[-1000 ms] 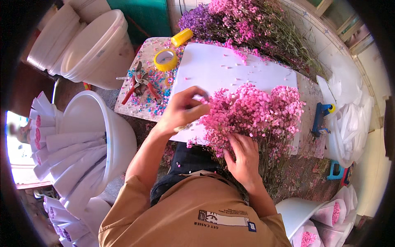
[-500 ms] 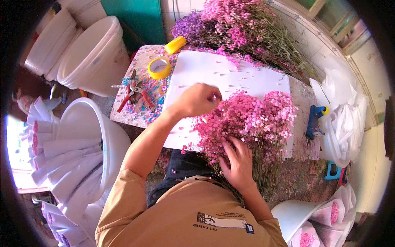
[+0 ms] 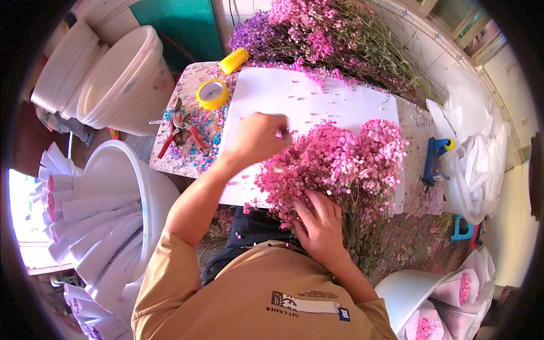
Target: The person arranges pink dried flowers into a dense bouquet on a white sheet, then wraps the bouquet in white paper. The person repeatedly picks, places, and adjusts the flowers by hand to form a rounded shape before folding the paper around the stems.
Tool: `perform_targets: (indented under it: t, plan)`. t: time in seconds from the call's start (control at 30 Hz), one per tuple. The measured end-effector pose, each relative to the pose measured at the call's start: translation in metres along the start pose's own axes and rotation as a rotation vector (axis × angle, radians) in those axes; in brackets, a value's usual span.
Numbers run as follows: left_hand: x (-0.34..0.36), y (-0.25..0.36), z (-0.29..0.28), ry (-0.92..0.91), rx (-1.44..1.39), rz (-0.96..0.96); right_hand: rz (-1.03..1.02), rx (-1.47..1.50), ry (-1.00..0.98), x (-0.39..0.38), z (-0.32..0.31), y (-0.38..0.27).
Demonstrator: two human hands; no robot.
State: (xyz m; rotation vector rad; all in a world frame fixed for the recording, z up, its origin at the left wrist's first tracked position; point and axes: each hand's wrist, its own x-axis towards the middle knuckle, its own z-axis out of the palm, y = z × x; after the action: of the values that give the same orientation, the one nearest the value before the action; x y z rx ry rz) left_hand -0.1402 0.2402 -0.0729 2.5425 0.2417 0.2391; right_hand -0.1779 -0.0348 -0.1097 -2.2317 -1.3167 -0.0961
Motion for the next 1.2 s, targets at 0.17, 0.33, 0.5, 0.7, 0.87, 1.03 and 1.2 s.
perform_targets:
  t: [0.17,0.33,0.5,0.7,0.87,1.03,1.2]
  plan:
    - [-0.079,-0.031,-0.069,0.051,0.098,-0.292,-0.06,0.046,-0.025,-0.001,0.001,-0.008]
    - [-0.163,-0.053,-0.053,-0.078,0.468,0.0,-0.077,0.101,-0.028,0.004,0.015,-0.009]
    - [-0.156,0.008,-0.021,0.184,-0.079,-0.042,-0.087,0.087,-0.063,0.008,0.018,-0.01]
    - [-0.138,0.009,0.013,0.165,-0.043,0.032,-0.071,0.075,-0.072,0.003,0.016,-0.011]
    - [-0.142,-0.002,0.013,0.259,-0.336,-0.112,-0.065,0.097,-0.056,0.002,0.017,-0.012]
    - [-0.147,0.03,0.004,0.354,-0.392,-0.031,-0.064,0.105,-0.096,0.002,0.016,-0.013]
    - [-0.118,0.046,0.027,0.047,0.188,0.227,-0.071,0.138,-0.059,-0.001,0.017,-0.011]
